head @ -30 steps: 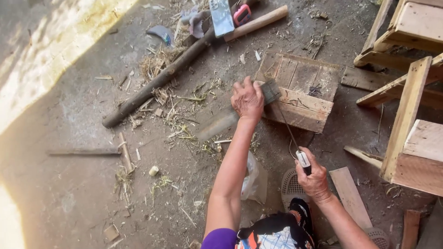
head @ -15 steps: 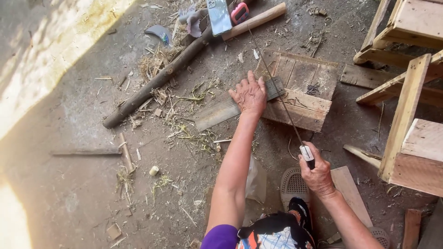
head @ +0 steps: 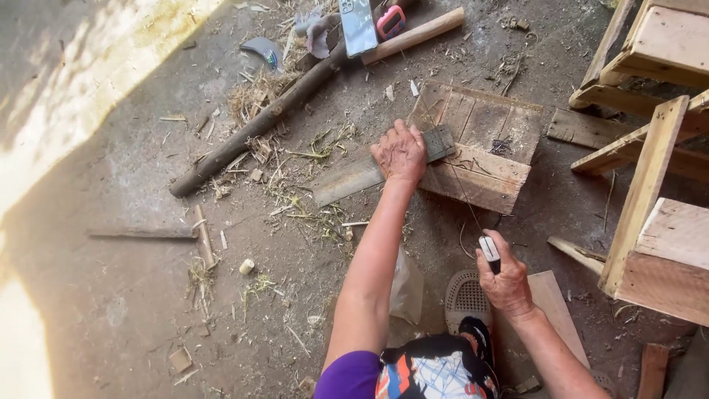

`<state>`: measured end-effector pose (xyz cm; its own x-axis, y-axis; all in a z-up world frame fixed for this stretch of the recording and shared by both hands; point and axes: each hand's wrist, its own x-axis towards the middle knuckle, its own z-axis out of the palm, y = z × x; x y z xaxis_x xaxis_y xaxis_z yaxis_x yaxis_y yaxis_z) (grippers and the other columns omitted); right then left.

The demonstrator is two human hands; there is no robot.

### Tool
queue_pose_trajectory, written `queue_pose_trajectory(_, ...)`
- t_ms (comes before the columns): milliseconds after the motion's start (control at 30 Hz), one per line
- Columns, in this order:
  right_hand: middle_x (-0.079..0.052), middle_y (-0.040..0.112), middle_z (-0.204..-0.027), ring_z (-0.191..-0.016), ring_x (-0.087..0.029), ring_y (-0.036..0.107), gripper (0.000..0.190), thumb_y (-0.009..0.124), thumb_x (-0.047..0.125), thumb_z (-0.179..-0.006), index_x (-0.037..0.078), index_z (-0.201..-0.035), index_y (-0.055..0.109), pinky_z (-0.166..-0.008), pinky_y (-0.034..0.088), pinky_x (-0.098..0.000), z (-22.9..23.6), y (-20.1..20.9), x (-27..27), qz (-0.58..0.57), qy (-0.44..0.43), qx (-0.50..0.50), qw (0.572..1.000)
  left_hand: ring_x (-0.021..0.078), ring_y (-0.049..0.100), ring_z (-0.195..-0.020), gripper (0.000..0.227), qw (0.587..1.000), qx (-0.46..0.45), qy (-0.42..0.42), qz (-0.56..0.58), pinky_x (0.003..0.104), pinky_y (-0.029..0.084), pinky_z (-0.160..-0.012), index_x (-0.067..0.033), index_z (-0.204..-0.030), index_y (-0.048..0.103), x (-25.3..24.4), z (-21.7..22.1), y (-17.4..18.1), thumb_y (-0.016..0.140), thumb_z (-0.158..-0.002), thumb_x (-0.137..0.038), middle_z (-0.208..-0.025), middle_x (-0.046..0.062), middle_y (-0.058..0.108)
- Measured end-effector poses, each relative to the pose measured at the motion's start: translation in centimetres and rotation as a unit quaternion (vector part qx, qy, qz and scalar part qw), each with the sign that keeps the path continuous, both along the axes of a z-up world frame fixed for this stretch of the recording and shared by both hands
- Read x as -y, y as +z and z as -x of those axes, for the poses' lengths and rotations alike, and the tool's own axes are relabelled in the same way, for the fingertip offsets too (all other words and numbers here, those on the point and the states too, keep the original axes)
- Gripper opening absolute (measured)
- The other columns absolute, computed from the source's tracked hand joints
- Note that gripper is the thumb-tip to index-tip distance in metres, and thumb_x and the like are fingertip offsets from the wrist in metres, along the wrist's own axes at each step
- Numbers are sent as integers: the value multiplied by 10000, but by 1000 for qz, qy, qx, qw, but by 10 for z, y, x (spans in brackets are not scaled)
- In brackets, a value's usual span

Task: Assembling a wooden chair by fitting slats into the frame and using a hand saw for adjustments.

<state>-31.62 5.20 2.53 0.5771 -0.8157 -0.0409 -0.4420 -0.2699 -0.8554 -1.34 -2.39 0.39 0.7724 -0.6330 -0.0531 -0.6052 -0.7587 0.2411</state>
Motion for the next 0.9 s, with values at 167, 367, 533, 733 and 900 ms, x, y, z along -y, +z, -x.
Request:
queue_pose_trajectory(167, -169, 737, -911, -805, -292, 766, 418, 630, 142, -1005, 130, -1404, 506, -630, 640, -387, -51, -3, 26, -5, -17, -11, 1000, 333, 672, -963, 397, 1000, 7, -8, 14, 500, 427, -893, -77, -1133, 596, 0, -1, 1, 373, -1033, -390, -1011, 172, 715)
queue_pose_trajectory(367, -175, 742, -899, -760, -294, 775, 395, 619, 138, -1016, 129, -1397, 516, -594, 648, -395, -29, 5, 14, -69, -13, -57, 996, 341, 670, -972, 379, 999, 29, 11, 30, 500, 427, -909, -85, -1084, 617, 2, 0, -4, 384, -1024, -378, -1011, 171, 721)
queue_pose_trajectory(533, -190, 728, -923, -770, -298, 756, 435, 646, 107, -959, 95, -1376, 520, -637, 628, -392, 18, 5, -16, 53, -16, -1, 998, 330, 673, -944, 374, 1000, 13, 10, 18, 496, 427, -904, -79, -1080, 617, 3, -3, -2, 383, -1020, -365, -997, 171, 721)
queue_pose_trajectory(733, -184, 733, -873, -732, -297, 763, 404, 647, 115, -998, 122, -1382, 524, -566, 611, -395, -48, -6, 34, 3, -17, 12, 1000, 334, 671, -951, 362, 999, 19, 5, 25, 493, 427, -899, -82, -1053, 622, -2, 1, -3, 393, -1016, -360, -991, 167, 725)
queue_pose_trajectory(900, -186, 733, -844, -676, -292, 763, 392, 612, 118, -1012, 103, -1392, 513, -503, 620, -382, -35, -14, 25, -42, 1, -10, 999, 330, 672, -919, 357, 999, 27, 14, 19, 479, 430, -876, -76, -1039, 619, -1, 0, -4, 396, -1008, -354, -962, 173, 723)
